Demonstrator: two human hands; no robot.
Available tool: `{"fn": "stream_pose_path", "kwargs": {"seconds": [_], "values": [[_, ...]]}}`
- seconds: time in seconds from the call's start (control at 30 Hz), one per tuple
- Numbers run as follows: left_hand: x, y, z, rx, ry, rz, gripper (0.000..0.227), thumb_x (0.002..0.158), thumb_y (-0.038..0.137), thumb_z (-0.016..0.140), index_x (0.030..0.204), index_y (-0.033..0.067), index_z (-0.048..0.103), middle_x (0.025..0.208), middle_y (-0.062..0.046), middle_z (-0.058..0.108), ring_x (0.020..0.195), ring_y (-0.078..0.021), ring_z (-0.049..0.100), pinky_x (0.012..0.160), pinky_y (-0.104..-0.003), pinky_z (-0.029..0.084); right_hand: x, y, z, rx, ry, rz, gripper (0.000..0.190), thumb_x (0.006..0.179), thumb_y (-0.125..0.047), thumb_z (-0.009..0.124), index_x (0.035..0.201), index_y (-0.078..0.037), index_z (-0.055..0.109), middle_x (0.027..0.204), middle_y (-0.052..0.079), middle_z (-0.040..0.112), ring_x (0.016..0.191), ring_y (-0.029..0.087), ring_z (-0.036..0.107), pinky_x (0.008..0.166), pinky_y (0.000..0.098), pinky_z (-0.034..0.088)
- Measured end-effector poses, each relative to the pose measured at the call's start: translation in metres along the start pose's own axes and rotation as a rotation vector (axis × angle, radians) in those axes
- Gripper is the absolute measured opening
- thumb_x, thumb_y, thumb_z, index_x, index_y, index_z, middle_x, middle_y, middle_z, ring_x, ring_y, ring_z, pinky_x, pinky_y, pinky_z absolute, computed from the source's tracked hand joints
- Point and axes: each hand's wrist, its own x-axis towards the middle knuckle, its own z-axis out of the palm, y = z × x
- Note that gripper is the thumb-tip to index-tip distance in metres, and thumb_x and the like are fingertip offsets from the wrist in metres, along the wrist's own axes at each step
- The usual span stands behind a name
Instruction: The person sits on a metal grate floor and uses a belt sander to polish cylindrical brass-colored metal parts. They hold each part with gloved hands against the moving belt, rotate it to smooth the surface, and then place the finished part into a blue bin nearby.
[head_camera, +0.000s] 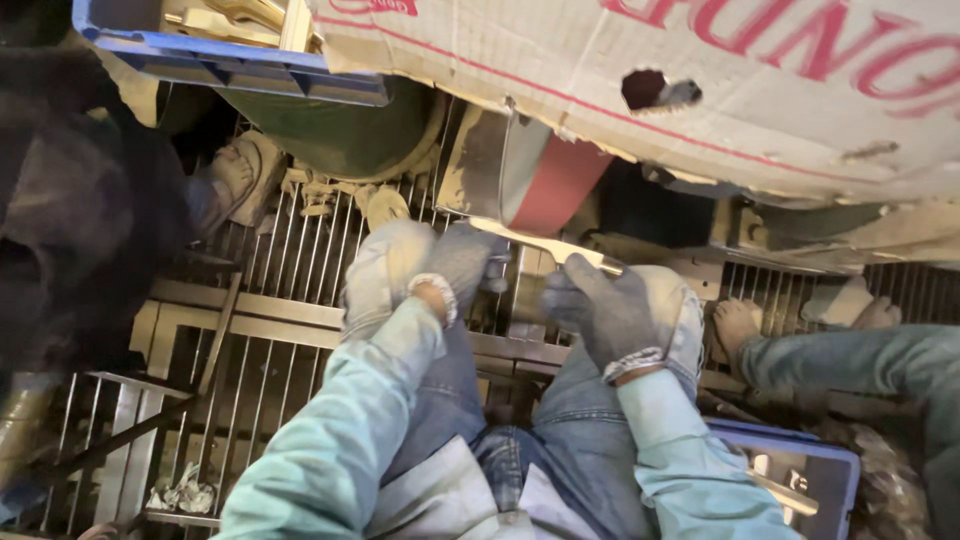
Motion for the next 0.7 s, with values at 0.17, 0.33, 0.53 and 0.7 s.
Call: {"fn": "stream_pose_path", "kwargs": {"seconds": [0.17, 0.33, 0.53, 0.7], "values": [[-0.019, 0.04, 0.025, -0.611, -0.004, -0.174, 0.012, 0.088, 0.006, 0.066, 0.084, -0.0043, 0.063, 0.061, -0.013, 0.055, 0.047, -0.0229, 0.054, 0.047, -0.037, 0.051, -0.029, -0.005, -0.034, -0.022, 0.018, -0.125, 0.038, 0.092, -0.022, 0.068, 0.12, 0.005, 0.064, 0.099, 0.016, 0.074, 0.077, 0.025, 0.075, 0.07, 0.0414, 0.065], [-0.097, 0.072, 0.004, -0.367, -0.245, 0.144, 0.041, 0.087, 0.016, 0.07, 0.125, 0.0033, 0.062, 0.088, -0.004, 0.068, 0.074, -0.0132, 0.066, 0.071, -0.03, 0.056, -0.082, -0.005, -0.071, -0.455, -0.012, -0.373, 0.051, 0.081, -0.01, 0.077, 0.13, -0.001, 0.063, 0.115, 0.013, 0.076, 0.1, 0.018, 0.073, 0.09, 0.0332, 0.059], [-0.139, 0.095, -0.006, -0.56, -0.224, 0.139, 0.043, 0.094, 0.026, 0.066, 0.129, 0.0015, 0.06, 0.098, -0.003, 0.07, 0.08, -0.0127, 0.068, 0.078, -0.028, 0.058, -0.095, -0.006, -0.057, -0.693, -0.078, -0.53, 0.051, 0.08, -0.01, 0.083, 0.128, -0.003, 0.067, 0.119, 0.006, 0.075, 0.106, 0.012, 0.071, 0.095, 0.0286, 0.056], [-0.147, 0.087, -0.014, -0.742, 0.045, 0.121, 0.038, 0.102, 0.034, 0.058, 0.117, -0.0002, 0.067, 0.083, -0.005, 0.065, 0.071, -0.0139, 0.062, 0.067, -0.027, 0.053, -0.087, -0.005, -0.029, -0.691, -0.173, -0.543, 0.053, 0.08, -0.013, 0.083, 0.129, -0.003, 0.066, 0.117, 0.006, 0.076, 0.106, 0.012, 0.07, 0.095, 0.0279, 0.056]]}}
